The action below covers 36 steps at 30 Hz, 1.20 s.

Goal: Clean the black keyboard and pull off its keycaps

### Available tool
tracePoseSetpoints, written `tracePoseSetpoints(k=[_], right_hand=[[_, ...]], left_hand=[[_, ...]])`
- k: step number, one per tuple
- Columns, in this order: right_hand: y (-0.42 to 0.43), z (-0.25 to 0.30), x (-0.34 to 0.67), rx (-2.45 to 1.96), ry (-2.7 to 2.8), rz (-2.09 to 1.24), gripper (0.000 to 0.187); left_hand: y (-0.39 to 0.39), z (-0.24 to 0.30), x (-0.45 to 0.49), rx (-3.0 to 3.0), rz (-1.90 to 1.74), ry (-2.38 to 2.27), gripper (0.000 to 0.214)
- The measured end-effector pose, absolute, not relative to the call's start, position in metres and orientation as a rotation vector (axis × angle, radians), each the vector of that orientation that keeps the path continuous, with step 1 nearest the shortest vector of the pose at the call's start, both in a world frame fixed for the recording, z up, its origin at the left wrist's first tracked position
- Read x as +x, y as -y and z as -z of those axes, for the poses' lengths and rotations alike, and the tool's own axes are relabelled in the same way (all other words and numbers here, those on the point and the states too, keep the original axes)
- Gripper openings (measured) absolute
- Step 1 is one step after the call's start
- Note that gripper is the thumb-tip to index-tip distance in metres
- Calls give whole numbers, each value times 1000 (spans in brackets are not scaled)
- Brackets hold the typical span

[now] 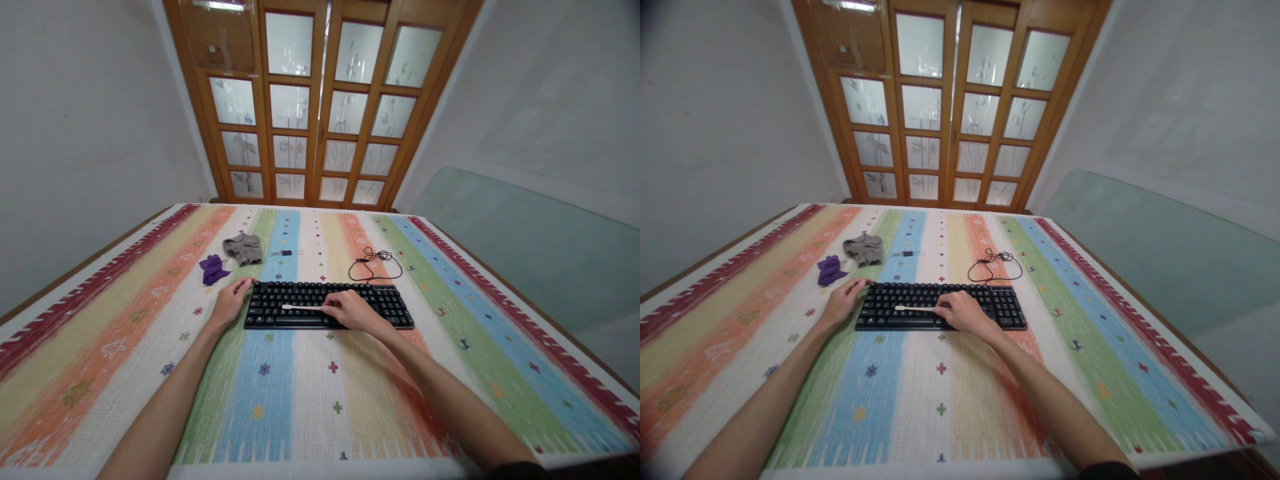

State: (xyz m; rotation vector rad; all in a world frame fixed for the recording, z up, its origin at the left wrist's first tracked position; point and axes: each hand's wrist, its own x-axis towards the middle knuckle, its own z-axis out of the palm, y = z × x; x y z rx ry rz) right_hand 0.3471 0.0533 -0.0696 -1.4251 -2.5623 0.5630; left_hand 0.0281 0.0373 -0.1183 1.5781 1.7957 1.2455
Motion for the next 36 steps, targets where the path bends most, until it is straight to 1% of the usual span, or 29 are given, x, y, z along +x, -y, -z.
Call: tracePoseSetpoints(k=[13,29,36], right_hand=[[-54,72,390,-1445,2510,-534,25],[-53,68,432,-1514,2378,-689,40],[-50,65,449,-1566,2336,-704,43]], left_hand=[[-37,115,31,1550,-1198,-1802,48],[-37,118,28,1578,-1203,-1812,47],[-37,115,31,1572,-1228,-1786,46]])
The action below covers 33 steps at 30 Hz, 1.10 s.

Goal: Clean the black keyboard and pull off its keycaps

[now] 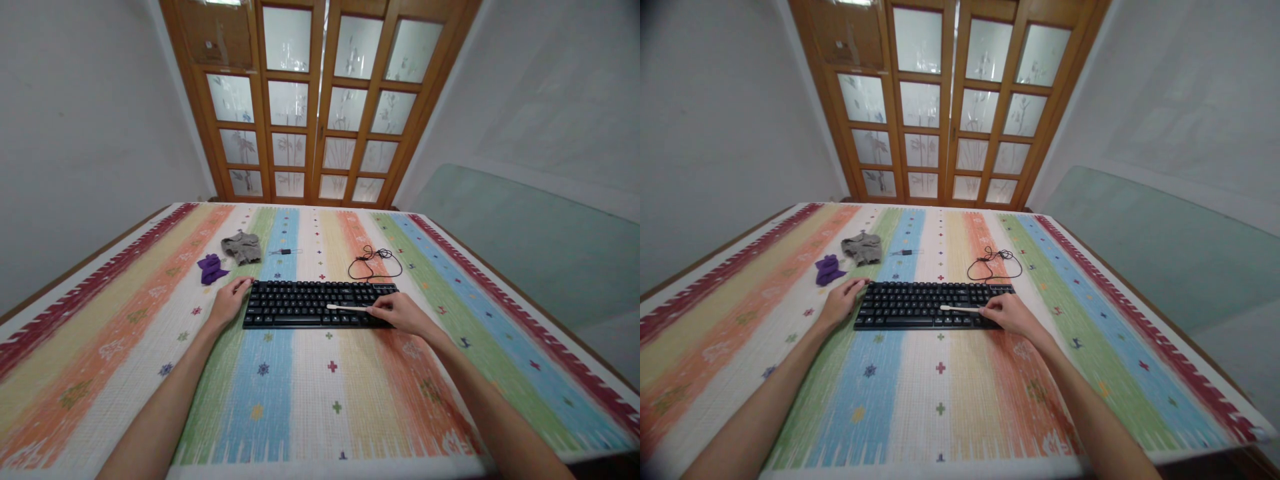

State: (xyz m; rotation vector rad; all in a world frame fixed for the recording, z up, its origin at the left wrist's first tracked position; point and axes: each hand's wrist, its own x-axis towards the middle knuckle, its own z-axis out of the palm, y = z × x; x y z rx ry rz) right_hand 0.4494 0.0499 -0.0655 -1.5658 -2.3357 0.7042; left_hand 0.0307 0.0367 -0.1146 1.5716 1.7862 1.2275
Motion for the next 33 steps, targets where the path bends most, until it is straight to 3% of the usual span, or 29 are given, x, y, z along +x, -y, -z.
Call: tracePoseSetpoints(k=[17,33], right_hand=[[-47,66,503,-1747,2198,-616,41],[-41,67,480,-1516,2039,-954,40]], left_hand=[[-37,116,29,1585,-1185,-1840,47],[-37,115,29,1589,-1204,-1842,47]])
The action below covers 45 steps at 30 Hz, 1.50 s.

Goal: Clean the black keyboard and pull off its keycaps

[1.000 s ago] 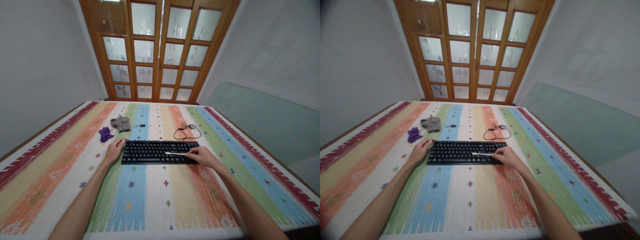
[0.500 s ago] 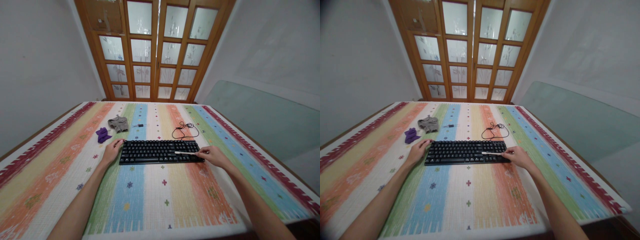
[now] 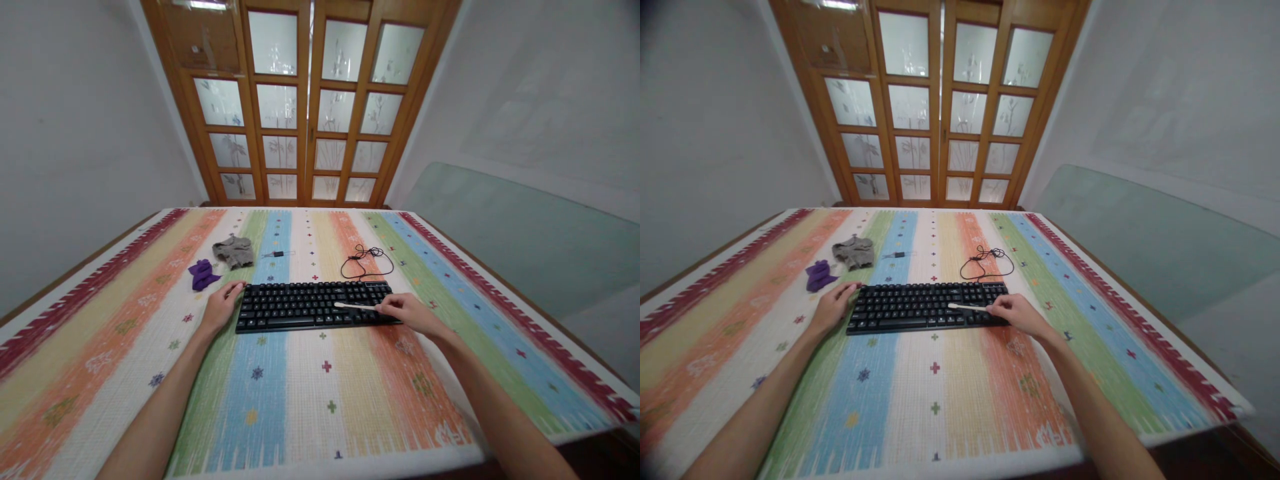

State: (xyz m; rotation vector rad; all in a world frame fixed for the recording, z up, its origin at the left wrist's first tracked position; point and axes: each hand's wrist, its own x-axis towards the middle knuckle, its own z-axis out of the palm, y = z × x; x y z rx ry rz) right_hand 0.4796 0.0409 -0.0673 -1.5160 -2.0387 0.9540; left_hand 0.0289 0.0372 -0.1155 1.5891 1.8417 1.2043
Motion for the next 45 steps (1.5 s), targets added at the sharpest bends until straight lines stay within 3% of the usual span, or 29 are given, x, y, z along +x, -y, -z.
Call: tracePoseSetpoints(k=[16,34,45], right_hand=[[-57,79,425,-1417,2224,-913,45],[-49,62,309,-1270,2402,-741,26],[-58,66,351,-1297,2325,-864,37]], left_hand=[[-37,115,30,1552,-1187,-1824,47],[-36,116,28,1602,-1181,-1844,46],[-36,115,28,1590,-1187,-1826,46]])
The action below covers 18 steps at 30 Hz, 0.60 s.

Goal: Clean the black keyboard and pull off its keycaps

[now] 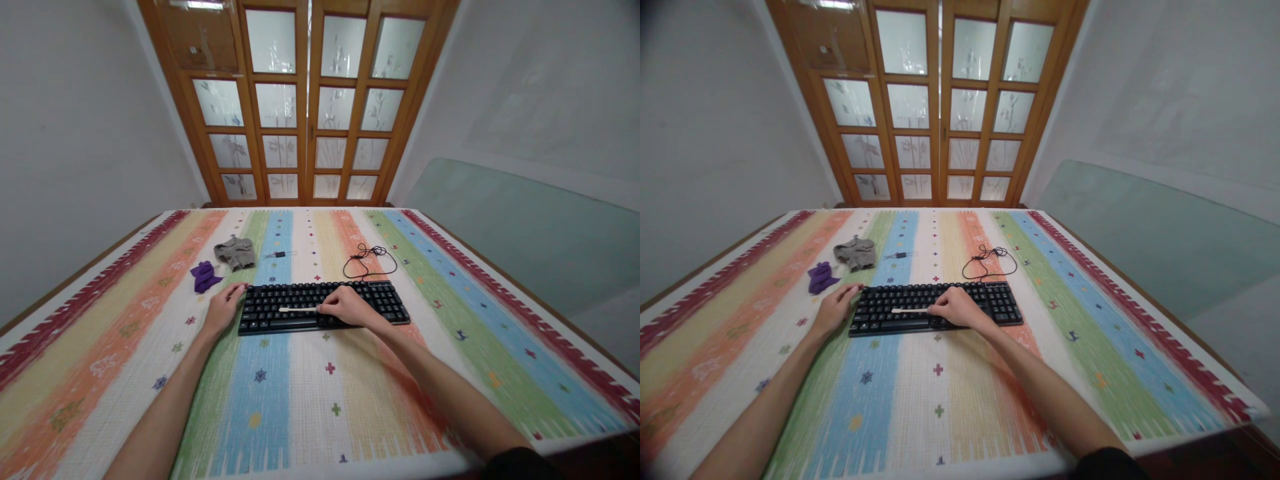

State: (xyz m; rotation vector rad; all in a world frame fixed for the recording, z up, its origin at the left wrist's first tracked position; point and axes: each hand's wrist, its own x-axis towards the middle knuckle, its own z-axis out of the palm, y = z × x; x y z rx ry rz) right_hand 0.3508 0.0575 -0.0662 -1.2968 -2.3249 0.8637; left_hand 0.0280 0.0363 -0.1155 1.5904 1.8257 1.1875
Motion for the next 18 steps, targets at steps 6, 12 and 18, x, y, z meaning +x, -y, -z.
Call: tracePoseSetpoints(k=[6,12,18], right_hand=[[-59,64,390,-1394,2292,-867,40],[-60,64,424,-1501,2227,-877,40],[-59,63,449,-1582,2131,-898,42]], left_hand=[[-36,115,29,1584,-1188,-1839,47],[-36,115,30,1574,-1192,-1833,48],[-37,116,29,1569,-1188,-1836,49]])
